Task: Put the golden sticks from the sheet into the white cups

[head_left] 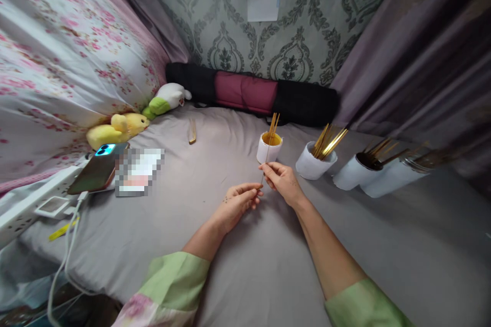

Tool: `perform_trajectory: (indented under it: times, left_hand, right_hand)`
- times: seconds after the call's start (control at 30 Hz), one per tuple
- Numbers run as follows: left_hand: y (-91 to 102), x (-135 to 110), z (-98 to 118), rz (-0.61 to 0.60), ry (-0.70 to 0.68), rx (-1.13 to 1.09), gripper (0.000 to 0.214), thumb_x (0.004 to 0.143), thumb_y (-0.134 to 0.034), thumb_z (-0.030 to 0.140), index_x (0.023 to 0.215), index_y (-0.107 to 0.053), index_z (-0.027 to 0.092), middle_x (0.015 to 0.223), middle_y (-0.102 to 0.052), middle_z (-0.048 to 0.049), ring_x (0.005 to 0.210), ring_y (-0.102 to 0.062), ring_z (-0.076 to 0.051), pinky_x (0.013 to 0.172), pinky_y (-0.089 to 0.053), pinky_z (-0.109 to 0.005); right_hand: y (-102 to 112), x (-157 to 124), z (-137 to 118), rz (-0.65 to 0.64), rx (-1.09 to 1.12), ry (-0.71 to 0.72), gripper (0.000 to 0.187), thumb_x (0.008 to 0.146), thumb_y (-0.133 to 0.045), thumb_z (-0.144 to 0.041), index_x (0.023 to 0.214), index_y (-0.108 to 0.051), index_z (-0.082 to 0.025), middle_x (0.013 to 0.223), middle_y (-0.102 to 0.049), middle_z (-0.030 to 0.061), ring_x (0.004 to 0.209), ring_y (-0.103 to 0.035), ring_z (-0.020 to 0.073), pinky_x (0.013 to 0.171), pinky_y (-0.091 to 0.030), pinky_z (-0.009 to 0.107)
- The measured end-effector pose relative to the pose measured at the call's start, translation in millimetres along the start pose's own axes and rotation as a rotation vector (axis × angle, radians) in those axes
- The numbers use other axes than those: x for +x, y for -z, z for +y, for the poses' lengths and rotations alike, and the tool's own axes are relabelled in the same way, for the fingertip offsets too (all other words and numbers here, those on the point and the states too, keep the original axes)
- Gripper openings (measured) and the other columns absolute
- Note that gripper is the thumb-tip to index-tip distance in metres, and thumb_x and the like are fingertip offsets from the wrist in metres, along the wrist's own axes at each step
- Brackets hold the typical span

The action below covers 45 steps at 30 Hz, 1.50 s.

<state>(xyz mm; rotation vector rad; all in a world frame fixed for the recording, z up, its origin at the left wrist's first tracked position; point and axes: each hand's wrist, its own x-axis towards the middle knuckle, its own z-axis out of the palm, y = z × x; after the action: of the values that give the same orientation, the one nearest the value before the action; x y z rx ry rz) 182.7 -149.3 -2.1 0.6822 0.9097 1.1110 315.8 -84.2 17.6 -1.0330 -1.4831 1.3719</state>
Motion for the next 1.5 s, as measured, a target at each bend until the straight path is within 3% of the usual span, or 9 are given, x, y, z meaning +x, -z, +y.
perform_trajectory:
  times: [0.5, 1.5]
  left_hand:
    - [6.8, -0.1, 4.9, -0.078, 0.127, -0.251, 0.030, 0.066, -0.059, 0.006, 0.096, -0.060, 0.009, 0.093, -0.061, -0.0118, 0.072, -0.056, -0.008, 0.069, -0.044, -0.019]
    - [2.2, -2.2, 2.3, -0.082, 0.078, -0.212, 0.039, 0.065, -0.064, 0.009, 0.103, -0.055, 0.010, 0.092, -0.062, -0.0113, 0.073, -0.058, -0.009, 0.072, -0.044, -0.021]
  right_hand:
    - [2.3, -0.8, -2.9, -0.031, -0.014, 0.027, 0.034, 0.074, -0.048, -0.045, 0.085, -0.060, -0.015, 0.053, -0.045, -0.0030, 0.041, -0.035, 0.0055, 0.038, -0.026, 0.019]
    - [6.7, -1.8, -6.7, -0.062, -0.041, 0.020, 0.032, 0.077, -0.044, -0.043, 0.083, -0.058, -0.014, 0.051, -0.042, -0.0045, 0.040, -0.033, 0.0047, 0.038, -0.025, 0.019]
